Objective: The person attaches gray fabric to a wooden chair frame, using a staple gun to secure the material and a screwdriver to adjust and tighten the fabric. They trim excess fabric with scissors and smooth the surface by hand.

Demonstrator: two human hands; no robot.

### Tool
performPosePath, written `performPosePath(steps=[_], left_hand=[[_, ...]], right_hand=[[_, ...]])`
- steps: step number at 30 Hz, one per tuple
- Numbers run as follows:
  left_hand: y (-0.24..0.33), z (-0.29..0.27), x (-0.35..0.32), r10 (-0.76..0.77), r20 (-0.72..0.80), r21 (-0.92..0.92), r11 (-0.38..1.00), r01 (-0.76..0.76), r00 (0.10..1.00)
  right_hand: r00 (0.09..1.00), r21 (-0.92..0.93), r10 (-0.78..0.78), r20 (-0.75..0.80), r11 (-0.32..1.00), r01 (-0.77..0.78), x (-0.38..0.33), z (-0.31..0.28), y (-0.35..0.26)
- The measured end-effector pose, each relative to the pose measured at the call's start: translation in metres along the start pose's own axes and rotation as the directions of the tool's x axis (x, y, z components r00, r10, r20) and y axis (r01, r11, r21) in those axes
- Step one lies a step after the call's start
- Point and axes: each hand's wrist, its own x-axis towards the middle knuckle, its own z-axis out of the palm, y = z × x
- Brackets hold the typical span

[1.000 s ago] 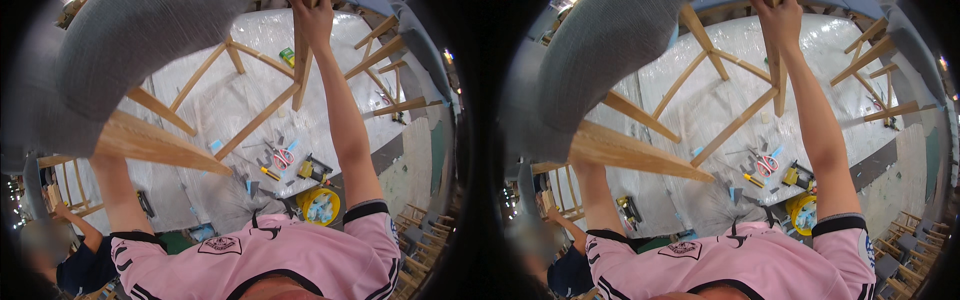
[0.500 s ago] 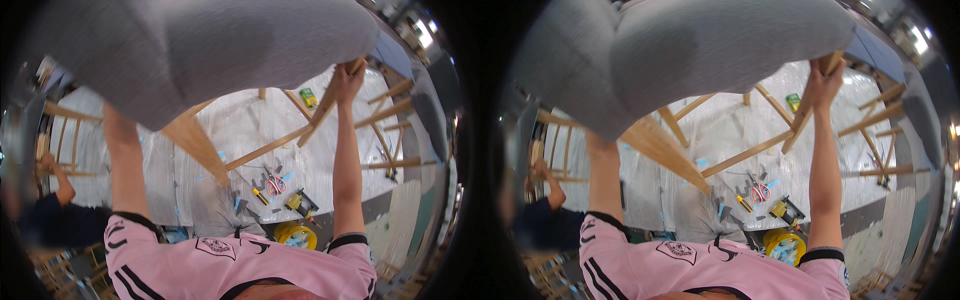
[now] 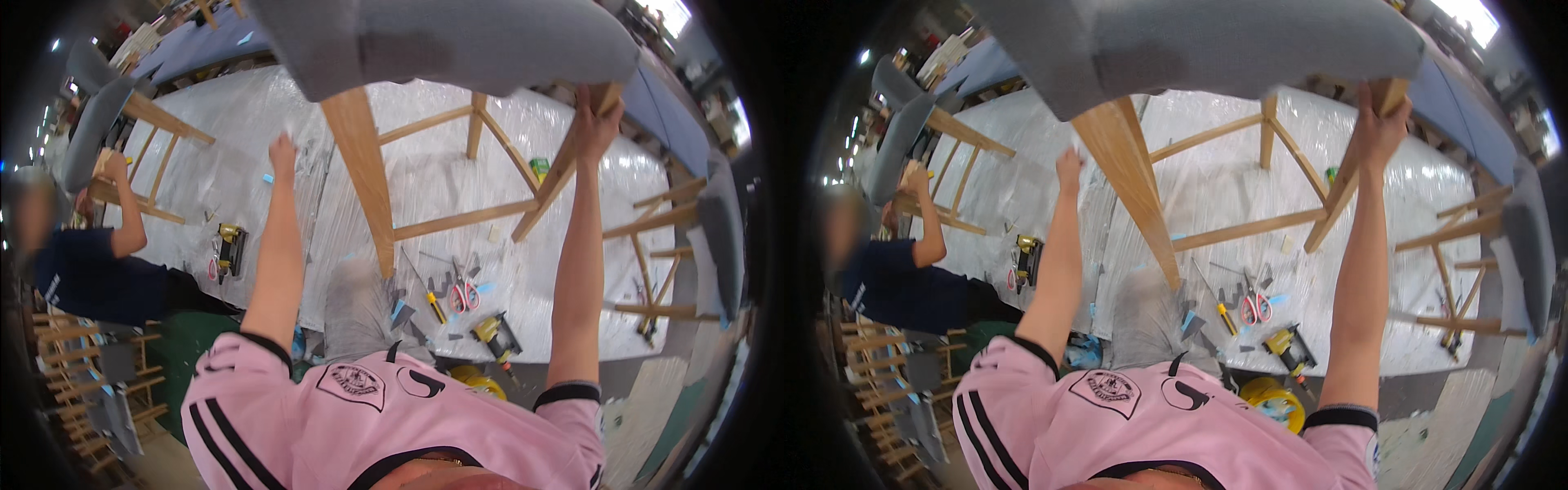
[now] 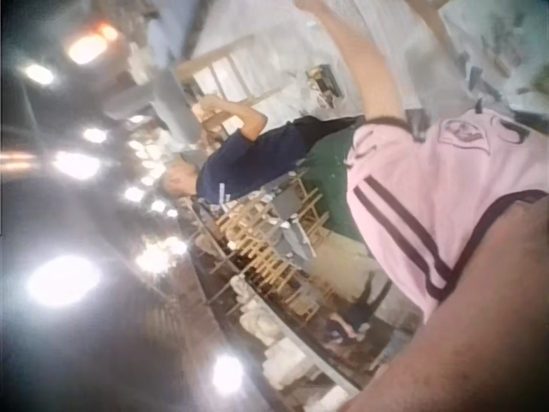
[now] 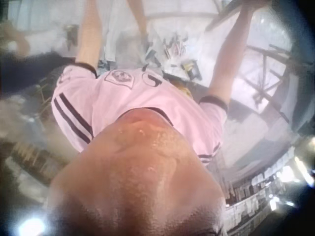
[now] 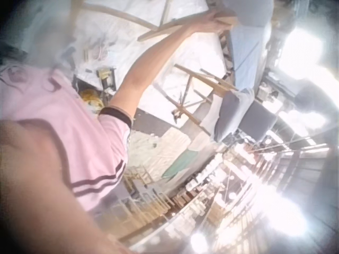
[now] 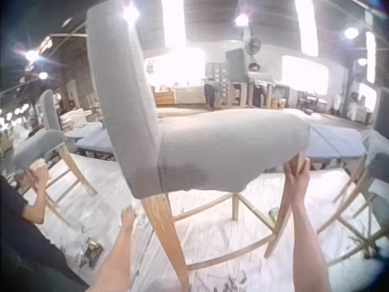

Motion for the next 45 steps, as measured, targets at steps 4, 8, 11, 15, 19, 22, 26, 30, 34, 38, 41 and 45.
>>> performPosePath(steps=[4, 8, 11, 15, 19, 22, 26, 30, 34, 38, 41, 45], left_hand=[[-0.013, -0.001, -0.144, -0.276, 0.148, -0.158, 0.941, 0.298, 0.950], [0.145, 0.039, -0.246, -0.077, 0.311, -0.646, 0.714, 0.270, 0.947], [0.202, 0.052, -0.258, -0.079, 0.255, -0.668, 0.707, 0.235, 0.964], [0.209, 0.049, -0.255, -0.103, 0.216, -0.689, 0.689, 0.227, 0.971], [0.188, 0.052, -0.237, -0.081, 0.168, -0.777, 0.602, 0.183, 0.982], [0.185, 0.013, -0.241, -0.185, 0.175, -0.705, 0.662, 0.254, 0.967], [0.202, 0.010, -0.252, -0.260, 0.208, -0.736, 0.593, 0.326, 0.943], [0.184, 0.011, -0.259, -0.209, 0.177, -0.684, 0.676, 0.273, 0.962], [0.180, 0.013, -0.284, -0.075, -0.093, -0.422, 0.906, 0.029, 0.993], [0.240, -0.003, -0.320, 0.723, -0.297, 0.039, 0.662, -0.749, 0.624], [0.270, -0.015, -0.328, 0.802, 0.096, -0.211, 0.595, -0.775, 0.590], [0.306, -0.037, -0.302, 0.834, 0.379, -0.134, 0.478, -0.868, 0.401]], right_hand=[[0.993, -0.007, -0.102, -0.057, 0.995, 0.102, 0.005, 0.001, 0.010], [0.996, 0.021, 0.005, 0.087, 1.000, -0.007, -0.028, -0.028, -0.028], [0.995, 0.040, -0.055, -0.081, 0.997, 0.058, -0.130, -0.050, 0.032], [0.686, -0.355, 0.475, 0.552, 0.878, -0.321, -0.427, -0.092, 0.100], [0.607, -0.562, 0.480, 0.633, 0.824, -0.066, -0.629, -0.123, 0.115], [0.338, -0.566, 0.602, 0.723, 0.797, -0.209, -0.614, -0.129, 0.081], [0.143, -0.477, 0.573, 0.807, 0.775, -0.415, -0.600, -0.165, 0.091], [0.289, -0.234, 0.513, 0.808, 0.730, -0.642, -0.543, -0.207, 0.065], [0.349, -0.031, 0.420, 0.837, 0.675, -0.737, -0.391, -0.152, -0.047], [0.459, 0.211, 0.242, 0.855, 0.646, -0.733, -0.273, -0.094, -0.168], [0.502, 0.344, 0.196, 0.842, 0.522, -0.780, -0.252, -0.064, -0.186], [0.614, 0.503, 0.242, 0.751, 0.393, -0.770, -0.235, -0.066, -0.199]])
